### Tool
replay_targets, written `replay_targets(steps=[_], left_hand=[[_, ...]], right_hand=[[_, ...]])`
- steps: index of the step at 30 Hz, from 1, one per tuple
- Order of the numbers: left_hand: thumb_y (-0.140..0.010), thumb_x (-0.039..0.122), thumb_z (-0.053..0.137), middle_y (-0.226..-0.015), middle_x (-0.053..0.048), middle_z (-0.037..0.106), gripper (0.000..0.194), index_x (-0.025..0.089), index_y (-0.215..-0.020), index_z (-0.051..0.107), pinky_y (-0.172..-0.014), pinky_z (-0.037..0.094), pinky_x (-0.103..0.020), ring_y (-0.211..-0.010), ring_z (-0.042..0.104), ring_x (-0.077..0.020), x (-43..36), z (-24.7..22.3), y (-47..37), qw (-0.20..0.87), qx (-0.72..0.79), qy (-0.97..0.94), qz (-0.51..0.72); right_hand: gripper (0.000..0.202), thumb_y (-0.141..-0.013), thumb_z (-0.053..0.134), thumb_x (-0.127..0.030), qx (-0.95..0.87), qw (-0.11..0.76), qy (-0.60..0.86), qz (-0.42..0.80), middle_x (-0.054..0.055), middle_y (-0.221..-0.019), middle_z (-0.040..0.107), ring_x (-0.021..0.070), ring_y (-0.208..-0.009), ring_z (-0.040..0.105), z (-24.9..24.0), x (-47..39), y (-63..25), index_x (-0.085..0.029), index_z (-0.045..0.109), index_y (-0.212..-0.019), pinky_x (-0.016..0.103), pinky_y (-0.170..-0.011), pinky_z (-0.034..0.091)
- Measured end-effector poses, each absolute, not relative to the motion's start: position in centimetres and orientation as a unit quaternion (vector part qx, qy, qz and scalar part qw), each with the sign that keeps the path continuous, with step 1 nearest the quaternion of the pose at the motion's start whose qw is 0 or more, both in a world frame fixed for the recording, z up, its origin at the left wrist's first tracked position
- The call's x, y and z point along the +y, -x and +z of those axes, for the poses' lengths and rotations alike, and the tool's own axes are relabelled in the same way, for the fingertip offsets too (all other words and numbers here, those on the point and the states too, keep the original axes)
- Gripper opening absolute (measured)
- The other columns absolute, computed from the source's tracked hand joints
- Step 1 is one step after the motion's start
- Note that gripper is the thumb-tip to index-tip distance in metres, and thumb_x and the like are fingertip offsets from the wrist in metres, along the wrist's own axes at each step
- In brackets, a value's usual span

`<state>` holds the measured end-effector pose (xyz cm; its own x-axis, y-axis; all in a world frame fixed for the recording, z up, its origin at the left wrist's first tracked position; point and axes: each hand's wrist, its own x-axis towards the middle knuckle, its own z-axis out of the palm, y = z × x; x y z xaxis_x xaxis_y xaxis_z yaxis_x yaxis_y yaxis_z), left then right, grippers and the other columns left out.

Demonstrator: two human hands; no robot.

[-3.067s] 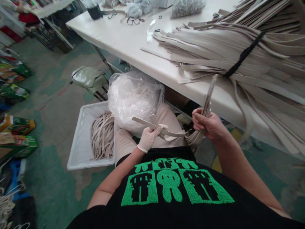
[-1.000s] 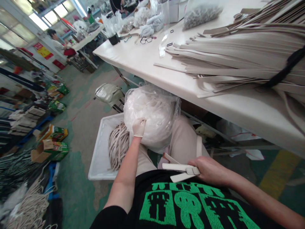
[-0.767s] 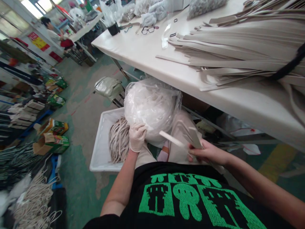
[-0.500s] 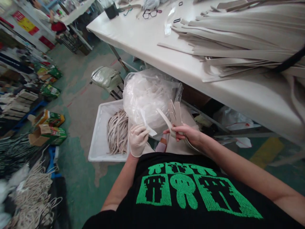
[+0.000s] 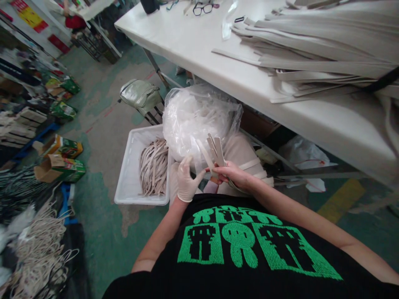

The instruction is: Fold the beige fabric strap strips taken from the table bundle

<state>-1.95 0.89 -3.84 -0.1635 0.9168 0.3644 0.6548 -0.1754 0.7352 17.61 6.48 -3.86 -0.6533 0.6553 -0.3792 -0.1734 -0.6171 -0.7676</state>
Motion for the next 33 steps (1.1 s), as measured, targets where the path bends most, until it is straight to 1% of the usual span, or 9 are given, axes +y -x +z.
replay_targets(steps=[3,6,8,10,15,20,23,27,33], left_hand=[[-0.076,0.04,0.081,-0.143,-0.014,0.054,0.083,0.027,-0.147,0.042,-0.106,0.048,-0.045,-0.124,0.059,-0.0267,1.1,-5.2,0.8,0.346,0.648,-0.46,0.498],[-0.076,0.042,0.08,-0.133,-0.014,0.061,0.081,0.025,-0.147,0.044,-0.102,0.049,-0.044,-0.116,0.064,-0.0258,1.2,-6.6,0.0,0.53,0.615,-0.307,0.496],[-0.076,0.042,0.079,-0.125,-0.014,0.067,0.08,0.021,-0.145,0.046,-0.103,0.049,-0.044,-0.114,0.065,-0.0259,1.3,-7.4,0.0,0.571,0.61,-0.265,0.481],[-0.076,0.038,0.079,-0.125,-0.014,0.067,0.075,0.019,-0.143,0.049,-0.105,0.047,-0.042,-0.118,0.064,-0.0254,1.5,-8.1,0.5,0.547,0.633,-0.27,0.477],[-0.082,0.029,0.072,-0.141,-0.016,0.059,0.049,0.016,-0.128,0.059,-0.106,0.047,-0.037,-0.132,0.055,-0.0251,2.1,-9.3,3.3,0.468,0.72,-0.273,0.434],[-0.075,0.036,0.078,-0.131,-0.018,0.066,0.05,0.015,-0.118,0.065,-0.092,0.054,-0.036,-0.122,0.063,-0.0282,2.6,-10.7,4.3,0.533,0.717,-0.256,0.369],[-0.064,0.037,0.085,-0.109,-0.016,0.075,0.042,0.013,-0.097,0.073,-0.093,0.053,-0.037,-0.108,0.068,-0.0266,3.3,-11.6,3.9,0.544,0.707,-0.271,0.362],[-0.062,0.043,0.084,-0.082,-0.01,0.076,0.035,0.013,-0.078,0.075,-0.092,0.053,-0.038,-0.088,0.071,-0.0226,4.0,-12.3,3.3,0.56,0.687,-0.293,0.358],[-0.064,0.039,0.083,-0.082,-0.009,0.076,0.029,0.014,-0.077,0.074,-0.091,0.052,-0.036,-0.084,0.069,-0.021,3.9,-12.4,3.8,0.515,0.705,-0.319,0.37]], right_hand=[[0.026,-0.08,0.07,-0.036,-0.365,0.257,0.33,0.831,-0.006,-0.044,0.046,0.0101,-0.043,0.035,-4.0,6.5,-17.8,-0.013,0.071,-0.092,0.029,-0.053,0.045],[0.026,-0.078,0.069,-0.037,-0.368,0.251,0.33,0.832,-0.008,-0.042,0.04,0.0087,-0.042,0.031,-4.3,6.7,-17.8,-0.012,0.071,-0.086,0.028,-0.051,0.045],[0.026,-0.077,0.068,-0.037,-0.37,0.239,0.336,0.832,-0.009,-0.04,0.036,0.0083,-0.041,0.03,-4.5,6.8,-17.8,-0.012,0.071,-0.08,0.027,-0.051,0.045],[0.023,-0.076,0.068,-0.035,-0.368,0.241,0.34,0.831,-0.008,-0.039,0.036,0.0084,-0.041,0.031,-4.4,6.8,-17.9,-0.012,0.071,-0.076,0.026,-0.05,0.044],[0.023,-0.076,0.071,-0.033,-0.357,0.295,0.367,0.807,0.002,-0.067,0.069,0.0057,-0.041,0.031,-2.8,6.4,-19.4,-0.015,0.069,-0.091,0.024,-0.043,0.039],[0.04,-0.081,0.071,-0.051,-0.429,0.294,0.403,0.753,0.001,-0.061,0.066,0.007,-0.04,0.037,-1.9,5.9,-22.7,-0.015,0.069,-0.098,0.024,-0.042,0.037],[0.045,-0.08,0.071,-0.059,-0.48,0.262,0.406,0.732,0.002,-0.059,0.065,0.0079,-0.039,0.04,-1.6,5.5,-24.8,-0.015,0.069,-0.093,0.025,-0.041,0.037],[0.047,-0.08,0.07,-0.063,-0.536,0.231,0.431,0.688,0.006,-0.069,0.069,0.0105,-0.048,0.049,-0.7,4.4,-26.7,-0.016,0.067,-0.078,0.025,-0.044,0.039],[0.05,-0.078,0.069,-0.065,-0.564,0.222,0.49,0.627,0.008,-0.072,0.07,0.0125,-0.052,0.05,-0.7,3.3,-27.4,-0.016,0.068,-0.076,0.025,-0.044,0.037]])
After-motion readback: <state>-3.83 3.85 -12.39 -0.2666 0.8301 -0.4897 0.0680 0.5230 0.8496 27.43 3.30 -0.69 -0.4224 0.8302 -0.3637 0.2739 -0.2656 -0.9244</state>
